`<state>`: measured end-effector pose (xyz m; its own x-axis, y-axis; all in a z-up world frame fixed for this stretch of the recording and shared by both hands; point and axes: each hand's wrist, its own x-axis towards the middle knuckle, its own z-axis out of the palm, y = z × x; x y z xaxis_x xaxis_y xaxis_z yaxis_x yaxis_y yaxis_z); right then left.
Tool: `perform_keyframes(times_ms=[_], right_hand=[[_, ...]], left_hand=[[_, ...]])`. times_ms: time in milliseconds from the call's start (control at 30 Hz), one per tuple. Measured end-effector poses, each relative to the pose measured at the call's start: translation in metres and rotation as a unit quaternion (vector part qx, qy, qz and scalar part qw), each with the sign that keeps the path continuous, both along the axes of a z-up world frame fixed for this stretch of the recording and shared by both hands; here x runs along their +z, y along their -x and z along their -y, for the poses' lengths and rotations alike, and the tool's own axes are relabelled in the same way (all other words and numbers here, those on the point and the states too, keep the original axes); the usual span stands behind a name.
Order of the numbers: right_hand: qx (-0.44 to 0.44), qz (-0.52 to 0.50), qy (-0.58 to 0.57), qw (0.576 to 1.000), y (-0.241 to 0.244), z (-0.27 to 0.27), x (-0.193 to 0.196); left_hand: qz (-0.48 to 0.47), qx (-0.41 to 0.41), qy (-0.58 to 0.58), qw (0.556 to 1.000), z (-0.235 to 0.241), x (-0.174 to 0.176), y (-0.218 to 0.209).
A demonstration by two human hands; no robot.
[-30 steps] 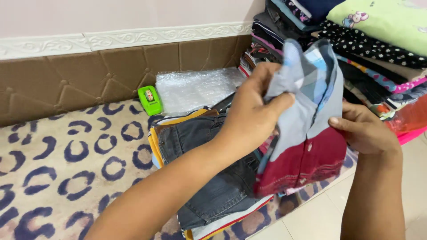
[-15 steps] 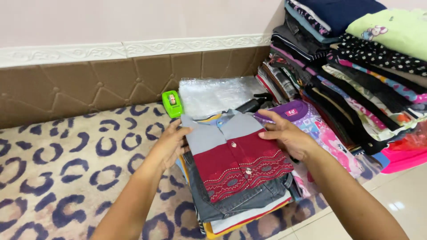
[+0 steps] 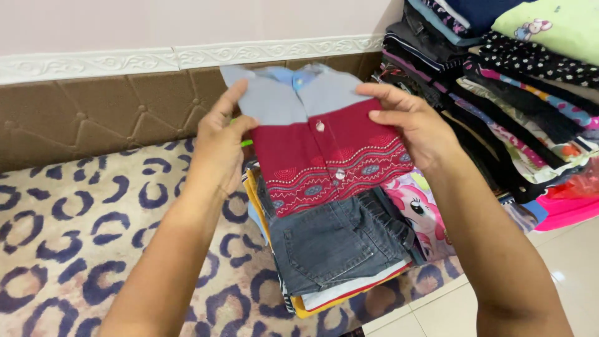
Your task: Unpacking, folding, and stacking various clothing items on a flat surface to organize them.
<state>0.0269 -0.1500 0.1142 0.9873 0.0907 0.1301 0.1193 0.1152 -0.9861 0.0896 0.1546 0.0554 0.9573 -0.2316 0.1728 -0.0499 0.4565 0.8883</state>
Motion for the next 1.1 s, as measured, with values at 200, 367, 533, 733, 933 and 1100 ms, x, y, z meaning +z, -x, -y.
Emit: perform_keyframes(times_ms=[200, 367, 533, 733, 933, 1100], right_hand=[[0.032, -0.146, 0.213, 0.966, 0.038, 0.005, -0.038], [0.052, -0.243, 0.137, 0.959, 0.065, 0.016, -0.063], [0.051, -0.214, 0.192, 0.956, 0.075, 0.022, -0.062], [-0.183, 0.063, 0.681, 0.706, 0.102, -0.002, -0.052], [-0.228, 0.273, 0.659, 0.663, 0.075, -0.03, -0.081], [-0.154, 0.06, 0.741, 0.651, 0.032, 0.005, -0.132]], left_hand=[[-0.137, -0.085, -0.182, 0.97, -0.004, -0.036, 0.051], [-0.167, -0.141, -0.168, 0.961, -0.007, -0.089, 0.058], [-0.105, -0.125, -0.197, 0.967, -0.008, -0.098, 0.065], [0.28, 0.238, -0.453, 0.812, -0.004, -0.067, 0.092], [0.434, -0.032, -0.554, 0.71, 0.095, -0.05, 0.148], [0.488, -0.056, -0.58, 0.649, 0.118, -0.069, 0.16]])
